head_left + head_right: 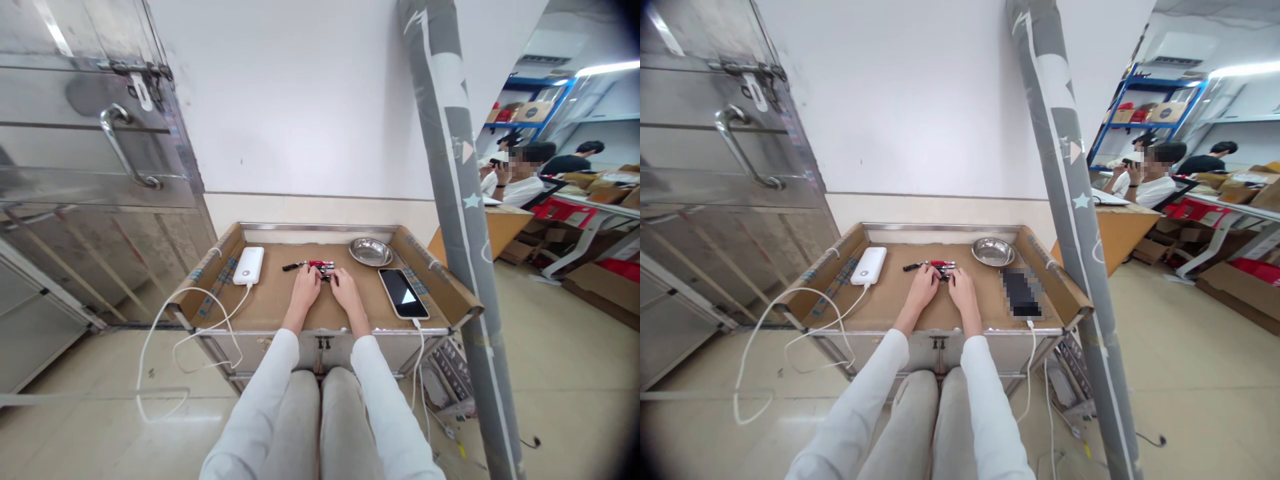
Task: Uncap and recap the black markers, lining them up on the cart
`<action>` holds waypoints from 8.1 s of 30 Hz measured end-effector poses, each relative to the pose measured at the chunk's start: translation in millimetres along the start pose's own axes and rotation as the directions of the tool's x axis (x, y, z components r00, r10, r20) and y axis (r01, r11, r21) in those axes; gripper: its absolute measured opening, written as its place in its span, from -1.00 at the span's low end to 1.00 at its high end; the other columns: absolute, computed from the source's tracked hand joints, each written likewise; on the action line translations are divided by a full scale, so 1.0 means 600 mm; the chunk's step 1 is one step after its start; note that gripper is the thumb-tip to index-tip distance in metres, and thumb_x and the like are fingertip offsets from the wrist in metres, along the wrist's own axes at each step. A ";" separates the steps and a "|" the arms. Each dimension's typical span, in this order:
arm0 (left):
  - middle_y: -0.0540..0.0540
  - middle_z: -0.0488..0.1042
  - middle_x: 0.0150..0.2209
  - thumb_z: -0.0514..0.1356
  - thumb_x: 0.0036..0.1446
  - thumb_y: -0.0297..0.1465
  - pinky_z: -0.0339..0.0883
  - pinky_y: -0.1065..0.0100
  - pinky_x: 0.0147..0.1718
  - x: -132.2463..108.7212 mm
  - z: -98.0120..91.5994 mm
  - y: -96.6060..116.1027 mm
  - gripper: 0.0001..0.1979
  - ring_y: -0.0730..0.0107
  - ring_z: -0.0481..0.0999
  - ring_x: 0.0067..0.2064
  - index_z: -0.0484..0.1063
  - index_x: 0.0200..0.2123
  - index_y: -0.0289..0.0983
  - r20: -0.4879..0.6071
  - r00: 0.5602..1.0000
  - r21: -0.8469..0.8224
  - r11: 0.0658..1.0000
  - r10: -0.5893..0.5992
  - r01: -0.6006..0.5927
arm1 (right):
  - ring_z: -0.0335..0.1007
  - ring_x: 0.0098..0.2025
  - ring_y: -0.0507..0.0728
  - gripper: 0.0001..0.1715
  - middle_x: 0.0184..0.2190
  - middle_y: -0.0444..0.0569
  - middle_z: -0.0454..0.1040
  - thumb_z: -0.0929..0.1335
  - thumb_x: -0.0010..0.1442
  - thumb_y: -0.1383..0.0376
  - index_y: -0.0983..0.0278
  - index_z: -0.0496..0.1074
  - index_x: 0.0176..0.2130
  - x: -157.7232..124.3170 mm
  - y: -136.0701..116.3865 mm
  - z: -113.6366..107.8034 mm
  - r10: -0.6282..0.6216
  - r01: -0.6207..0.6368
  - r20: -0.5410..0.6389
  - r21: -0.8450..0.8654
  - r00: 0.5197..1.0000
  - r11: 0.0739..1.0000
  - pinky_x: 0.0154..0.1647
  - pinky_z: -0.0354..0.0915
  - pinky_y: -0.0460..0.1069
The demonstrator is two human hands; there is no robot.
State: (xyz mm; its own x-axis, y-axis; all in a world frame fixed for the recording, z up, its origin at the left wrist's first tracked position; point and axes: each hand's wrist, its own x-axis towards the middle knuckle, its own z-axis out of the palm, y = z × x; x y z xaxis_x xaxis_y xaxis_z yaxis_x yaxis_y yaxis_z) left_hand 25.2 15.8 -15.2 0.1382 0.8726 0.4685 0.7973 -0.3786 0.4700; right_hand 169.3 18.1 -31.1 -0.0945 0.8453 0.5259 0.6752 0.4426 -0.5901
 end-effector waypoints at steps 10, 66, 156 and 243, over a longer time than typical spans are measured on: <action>-0.14 0.36 -0.20 0.01 0.19 -0.52 0.29 0.25 -0.09 -0.001 0.001 -0.001 -0.84 0.30 0.44 -0.19 0.38 -0.30 -0.27 0.051 0.999 0.006 1.000 0.007 -0.008 | 0.37 -0.16 0.11 -0.70 -0.22 0.01 0.45 0.18 0.20 0.42 0.24 0.44 -0.18 0.001 0.007 0.003 0.003 -0.003 -0.003 0.027 1.000 1.000 -0.04 0.27 0.01; -0.10 0.34 -0.22 0.04 0.16 -0.52 0.31 0.28 -0.12 0.003 -0.004 0.002 -0.84 0.36 0.45 -0.25 0.41 -0.32 -0.25 0.102 0.995 -0.057 0.998 -0.005 0.011 | 0.38 -0.23 0.09 -0.69 -0.23 -0.01 0.44 0.18 0.20 0.40 0.23 0.45 -0.18 0.002 0.009 0.003 0.038 -0.038 0.001 0.046 0.999 0.998 -0.09 0.28 0.00; -0.10 0.45 -0.23 0.08 0.17 -0.55 0.33 0.24 -0.05 0.009 0.011 -0.018 -0.86 0.34 0.45 -0.15 0.42 -0.28 -0.26 -0.007 0.995 -0.324 0.941 0.098 -0.095 | 0.35 -0.13 0.13 -0.77 -0.19 0.02 0.43 0.17 0.25 0.38 0.23 0.37 -0.20 -0.008 -0.036 -0.022 -0.052 0.052 0.004 0.017 0.999 0.999 -0.03 0.26 0.01; -0.13 0.43 -0.11 0.10 0.20 -0.36 0.24 0.21 -0.04 0.000 0.003 -0.001 -0.85 0.25 0.41 -0.08 0.38 -0.18 -0.25 0.143 0.988 -0.033 0.998 0.054 -0.050 | 0.33 -0.17 0.17 -0.78 -0.23 0.04 0.45 0.19 0.21 0.33 0.26 0.39 -0.21 -0.008 0.004 -0.006 0.036 -0.038 -0.027 -0.073 0.999 0.997 -0.08 0.22 0.04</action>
State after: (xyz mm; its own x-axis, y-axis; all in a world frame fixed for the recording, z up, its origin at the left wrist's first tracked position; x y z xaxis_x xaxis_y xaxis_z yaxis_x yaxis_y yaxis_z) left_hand 25.8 16.5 -17.1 0.2635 0.8860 0.3815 0.7695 -0.4316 0.4707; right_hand 174.2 14.2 -32.5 -0.0506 0.8524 0.5204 0.7299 0.3872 -0.5632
